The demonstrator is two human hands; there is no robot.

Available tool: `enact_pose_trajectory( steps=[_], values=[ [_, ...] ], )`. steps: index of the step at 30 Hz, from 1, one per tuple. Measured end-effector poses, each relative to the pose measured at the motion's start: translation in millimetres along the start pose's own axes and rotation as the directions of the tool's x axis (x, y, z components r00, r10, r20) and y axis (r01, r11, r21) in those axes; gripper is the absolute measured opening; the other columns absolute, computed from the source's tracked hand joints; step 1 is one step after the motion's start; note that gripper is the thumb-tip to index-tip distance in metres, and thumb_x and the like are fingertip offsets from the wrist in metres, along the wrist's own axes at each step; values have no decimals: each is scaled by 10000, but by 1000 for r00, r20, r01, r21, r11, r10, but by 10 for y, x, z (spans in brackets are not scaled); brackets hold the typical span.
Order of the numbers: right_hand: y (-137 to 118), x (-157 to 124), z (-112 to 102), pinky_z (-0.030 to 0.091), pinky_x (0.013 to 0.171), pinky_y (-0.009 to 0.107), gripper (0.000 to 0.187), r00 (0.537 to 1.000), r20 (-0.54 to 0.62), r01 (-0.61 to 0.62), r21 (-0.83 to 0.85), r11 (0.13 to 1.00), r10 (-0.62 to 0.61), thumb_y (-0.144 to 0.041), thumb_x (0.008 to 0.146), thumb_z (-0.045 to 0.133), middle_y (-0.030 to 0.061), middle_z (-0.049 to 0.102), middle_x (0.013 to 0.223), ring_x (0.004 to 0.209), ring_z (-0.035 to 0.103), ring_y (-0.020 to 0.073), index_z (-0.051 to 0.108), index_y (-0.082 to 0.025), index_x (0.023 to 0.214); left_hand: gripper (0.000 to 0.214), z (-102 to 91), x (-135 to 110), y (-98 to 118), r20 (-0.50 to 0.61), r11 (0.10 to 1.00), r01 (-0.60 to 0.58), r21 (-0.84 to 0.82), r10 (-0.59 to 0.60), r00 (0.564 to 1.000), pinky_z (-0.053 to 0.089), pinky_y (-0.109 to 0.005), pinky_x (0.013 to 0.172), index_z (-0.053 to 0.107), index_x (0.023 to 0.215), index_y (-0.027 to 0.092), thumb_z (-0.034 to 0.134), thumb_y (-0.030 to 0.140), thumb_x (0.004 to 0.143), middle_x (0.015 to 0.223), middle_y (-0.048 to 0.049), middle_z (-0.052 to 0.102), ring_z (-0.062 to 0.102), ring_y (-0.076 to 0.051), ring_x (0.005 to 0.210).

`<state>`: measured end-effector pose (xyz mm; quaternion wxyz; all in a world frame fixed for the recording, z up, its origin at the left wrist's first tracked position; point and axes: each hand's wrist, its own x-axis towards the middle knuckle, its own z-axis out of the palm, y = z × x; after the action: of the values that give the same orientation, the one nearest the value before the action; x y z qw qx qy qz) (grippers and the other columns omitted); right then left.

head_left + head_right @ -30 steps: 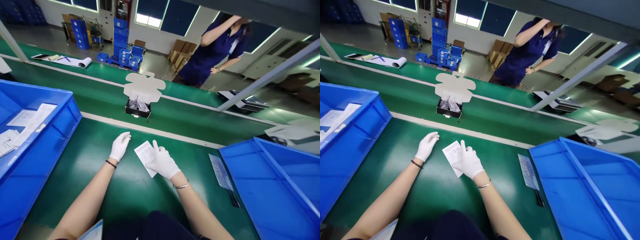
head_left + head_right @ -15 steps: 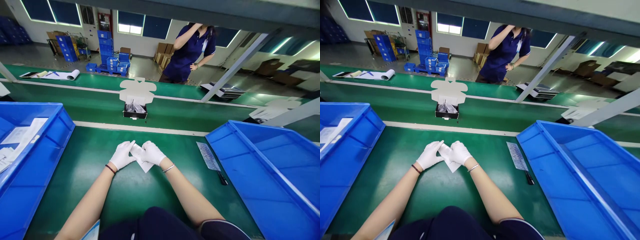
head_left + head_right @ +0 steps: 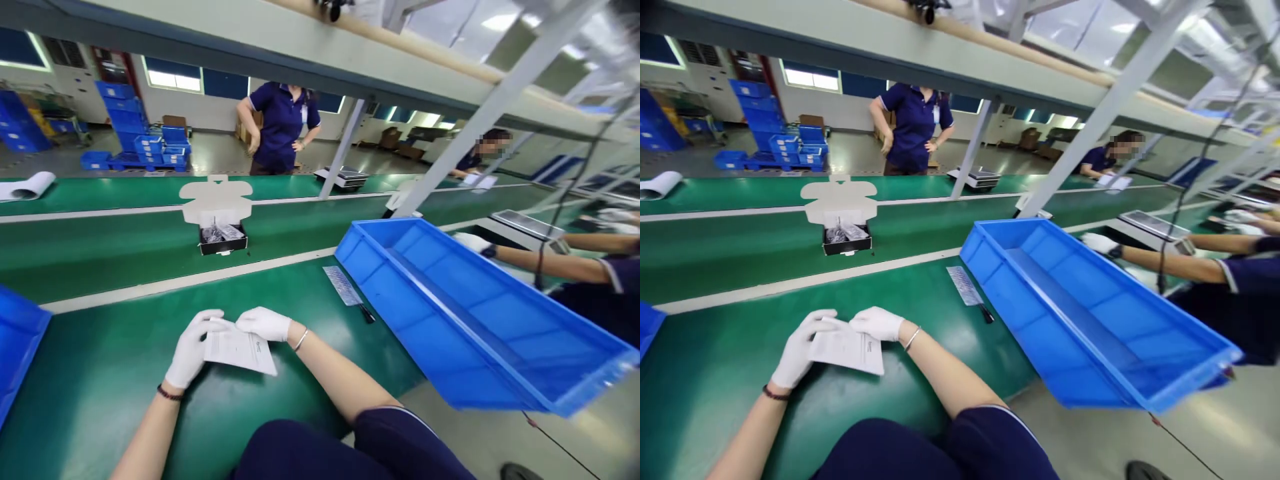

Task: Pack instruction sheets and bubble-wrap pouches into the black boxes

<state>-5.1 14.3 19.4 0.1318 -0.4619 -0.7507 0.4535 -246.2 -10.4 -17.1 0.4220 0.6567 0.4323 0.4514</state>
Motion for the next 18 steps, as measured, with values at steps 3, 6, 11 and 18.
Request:
enact_pose_trajectory(
  steps=[3, 6, 11, 18],
  values=[
    [194, -267, -377, 485, 861, 315, 266, 922, -328, -312, -308, 899, 208, -367, 978, 500, 61, 703, 993, 974, 636, 211, 710, -204, 978, 267, -75, 25, -46, 5, 996, 63, 57, -64, 998, 482, -444, 1046, 770, 801, 235, 658, 477, 779, 1100, -104, 711, 652, -292, 1073],
    [529, -728, -865, 476, 912, 394, 315, 602, -692, -768, -365, 526, 398, -392, 899, 628, 177, 647, 1171, 1124, 605, 311, 684, -151, 1093, 389, -167, 80, -88, -138, 990, 137, 12, -134, 981, 469, -446, 1071, 743, 916, 206, 640, 558, 785, 1324, -116, 644, 628, -304, 1170],
    [991, -1383, -1088, 495, 872, 450, 444, 377, -778, -907, -200, 370, 503, -227, 937, 526, 283, 597, 1237, 1125, 617, 376, 526, -33, 1336, 636, -235, 82, -130, -262, 947, 317, 50, -294, 919, 545, -469, 953, 694, 909, 160, 626, 751, 687, 990, -129, 756, 688, -345, 1007],
    [555, -1462, -907, 469, 885, 239, 287, 658, -702, -675, -391, 626, 271, -232, 1020, 418, 29, 701, 1163, 1056, 654, 163, 650, -271, 1184, 401, -77, -11, 13, 168, 962, 123, 243, -166, 972, 540, -494, 1004, 773, 873, 288, 664, 648, 737, 1389, -63, 633, 593, -389, 1264]
  ],
)
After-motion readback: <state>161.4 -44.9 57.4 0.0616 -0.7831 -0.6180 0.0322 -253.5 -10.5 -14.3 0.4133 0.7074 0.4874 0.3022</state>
